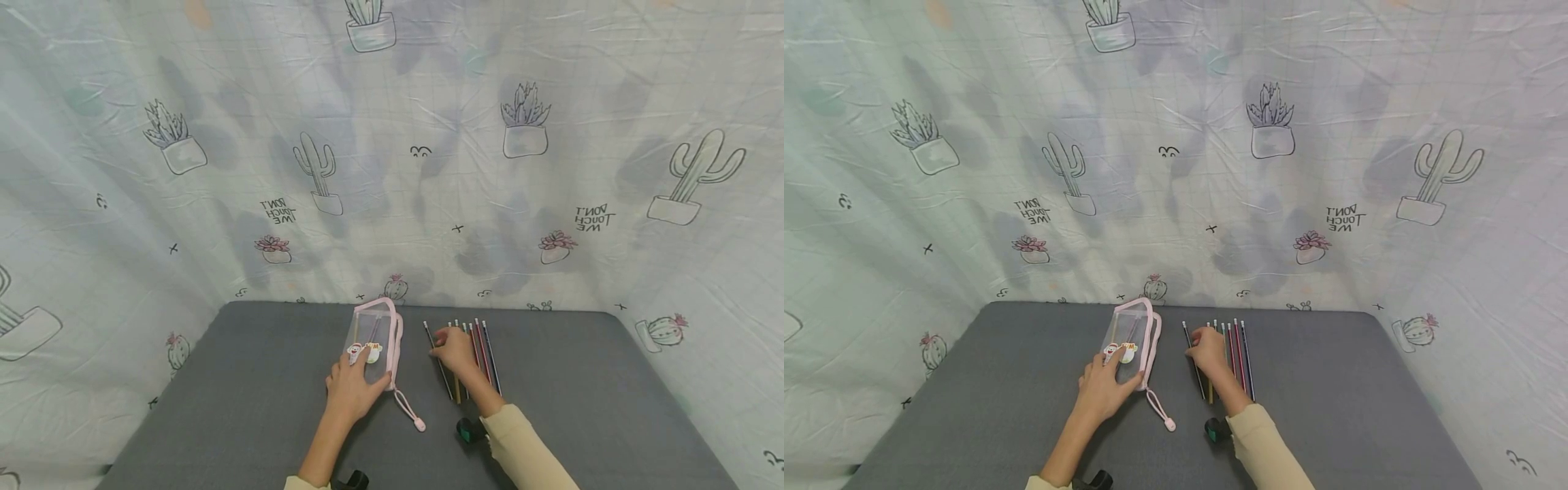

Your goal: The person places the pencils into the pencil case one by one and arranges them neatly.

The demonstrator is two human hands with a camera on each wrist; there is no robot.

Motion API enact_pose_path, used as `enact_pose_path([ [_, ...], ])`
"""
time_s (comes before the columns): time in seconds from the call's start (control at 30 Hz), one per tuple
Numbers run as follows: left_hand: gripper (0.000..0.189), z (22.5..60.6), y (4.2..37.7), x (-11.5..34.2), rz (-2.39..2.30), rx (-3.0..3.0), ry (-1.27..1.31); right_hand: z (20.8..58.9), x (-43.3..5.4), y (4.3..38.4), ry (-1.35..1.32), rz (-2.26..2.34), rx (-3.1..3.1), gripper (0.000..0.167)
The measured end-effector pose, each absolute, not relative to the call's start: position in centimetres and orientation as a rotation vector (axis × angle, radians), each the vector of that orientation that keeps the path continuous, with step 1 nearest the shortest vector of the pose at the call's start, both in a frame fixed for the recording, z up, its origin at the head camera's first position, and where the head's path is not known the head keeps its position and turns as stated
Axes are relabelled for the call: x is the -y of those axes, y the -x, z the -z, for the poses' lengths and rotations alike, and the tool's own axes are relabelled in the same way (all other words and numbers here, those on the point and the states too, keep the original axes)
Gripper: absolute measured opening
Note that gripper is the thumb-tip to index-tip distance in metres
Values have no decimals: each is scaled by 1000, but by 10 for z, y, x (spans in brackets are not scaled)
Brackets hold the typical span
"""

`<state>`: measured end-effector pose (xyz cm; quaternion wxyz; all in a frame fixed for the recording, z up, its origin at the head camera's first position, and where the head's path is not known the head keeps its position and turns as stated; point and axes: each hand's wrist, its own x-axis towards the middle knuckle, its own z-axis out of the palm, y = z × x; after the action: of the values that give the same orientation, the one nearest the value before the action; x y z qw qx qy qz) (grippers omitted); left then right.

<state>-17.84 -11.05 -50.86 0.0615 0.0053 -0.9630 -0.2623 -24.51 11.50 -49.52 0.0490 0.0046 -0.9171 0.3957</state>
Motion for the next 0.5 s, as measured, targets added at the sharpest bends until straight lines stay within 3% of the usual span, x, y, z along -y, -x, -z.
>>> enact_pose_path([
  [0.5, 76, 508, 178, 111, 811, 2904, -6, 490, -111, 255, 13, -1346, 2866, 26],
])
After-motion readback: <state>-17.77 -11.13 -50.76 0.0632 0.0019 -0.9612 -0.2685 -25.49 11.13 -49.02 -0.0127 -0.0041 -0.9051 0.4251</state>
